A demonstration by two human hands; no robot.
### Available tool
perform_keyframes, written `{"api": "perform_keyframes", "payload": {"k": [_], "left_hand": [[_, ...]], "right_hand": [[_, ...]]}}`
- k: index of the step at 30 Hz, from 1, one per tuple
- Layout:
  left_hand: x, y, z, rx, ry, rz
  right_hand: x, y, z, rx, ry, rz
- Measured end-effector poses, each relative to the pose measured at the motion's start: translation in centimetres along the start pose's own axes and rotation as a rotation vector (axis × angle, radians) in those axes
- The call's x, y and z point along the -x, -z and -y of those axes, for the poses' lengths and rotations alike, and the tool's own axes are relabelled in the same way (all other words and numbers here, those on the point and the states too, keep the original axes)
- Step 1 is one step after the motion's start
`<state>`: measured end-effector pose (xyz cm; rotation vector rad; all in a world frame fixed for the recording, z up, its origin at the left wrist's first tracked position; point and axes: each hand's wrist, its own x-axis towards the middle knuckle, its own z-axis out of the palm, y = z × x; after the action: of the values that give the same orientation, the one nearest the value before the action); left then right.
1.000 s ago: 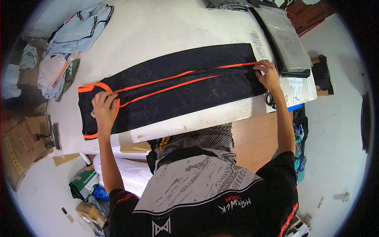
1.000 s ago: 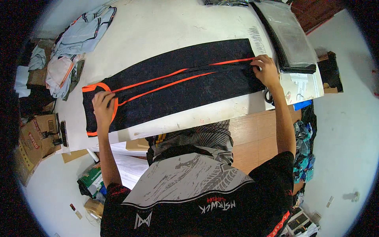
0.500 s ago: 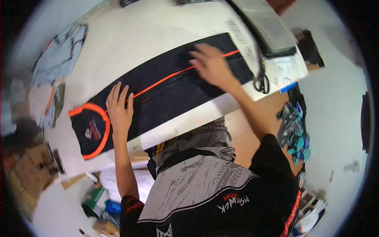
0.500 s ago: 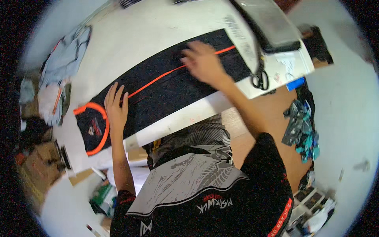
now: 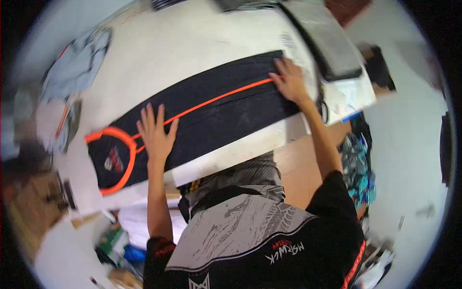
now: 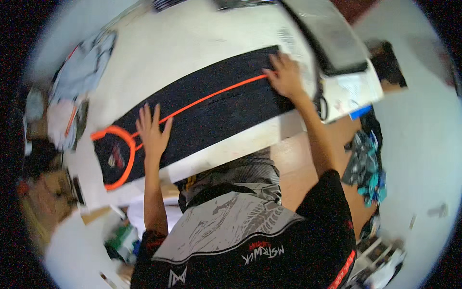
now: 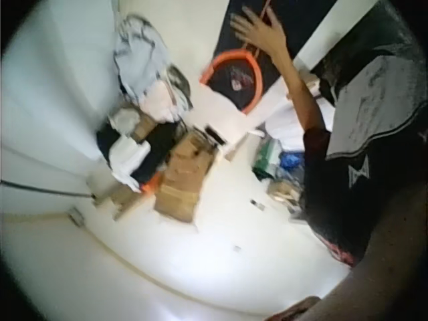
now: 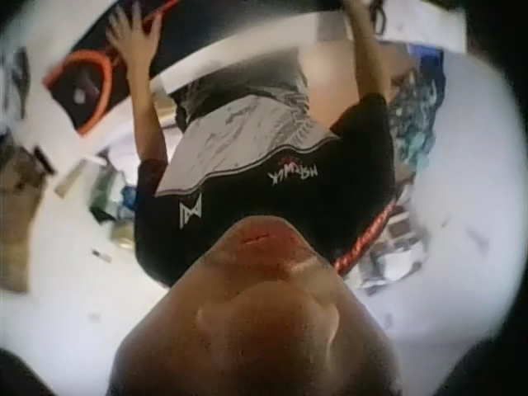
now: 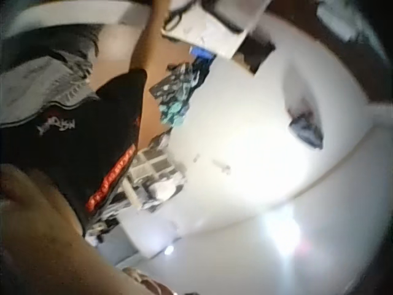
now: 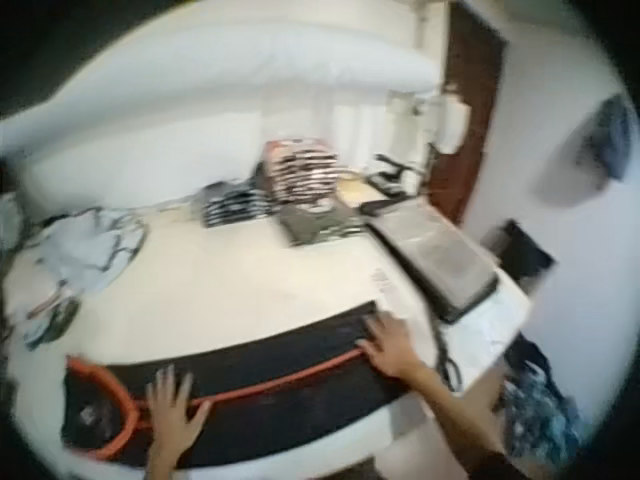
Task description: Fold a black and orange vest and place it into a plastic bag.
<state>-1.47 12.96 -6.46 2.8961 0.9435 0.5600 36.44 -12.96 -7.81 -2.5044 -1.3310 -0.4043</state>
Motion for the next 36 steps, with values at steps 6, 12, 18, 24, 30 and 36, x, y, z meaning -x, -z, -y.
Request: {"api": "perform_keyframes", "payload": {"k": [6,12,18,24,30,36], "left_hand": [[2.8,5.7,-0.1,0.173,0.264,-0.446],[8.0,6.2,1.5,0.997,1.038,-0.46],[5.1,5.0,0.9,1.366,1.127,-0.392],[4.7,3.0,3.6,1.254,1.11,-0.224],[4.1,3.2,2.7,1.279,1.072,-0.372],[5.8,1.7,3.9,1.291,0.986,-0.503]], "right_hand": [[2.7,6.6,-0.9,-0.087,-0.346,-0.146],[3.6,6.2,4.3,-0.203,-0.407,-0.219],[6.0,5.6,11.5,-1.598,-1.08,0.012],[5.1,6.1,10.1,-1.334,-1.091,-0.05],[5.4,4.7,5.5,-0.21,-0.514,-0.208],[5.5,4.0,5.7,-0.159,-0.316,-0.186]]}}
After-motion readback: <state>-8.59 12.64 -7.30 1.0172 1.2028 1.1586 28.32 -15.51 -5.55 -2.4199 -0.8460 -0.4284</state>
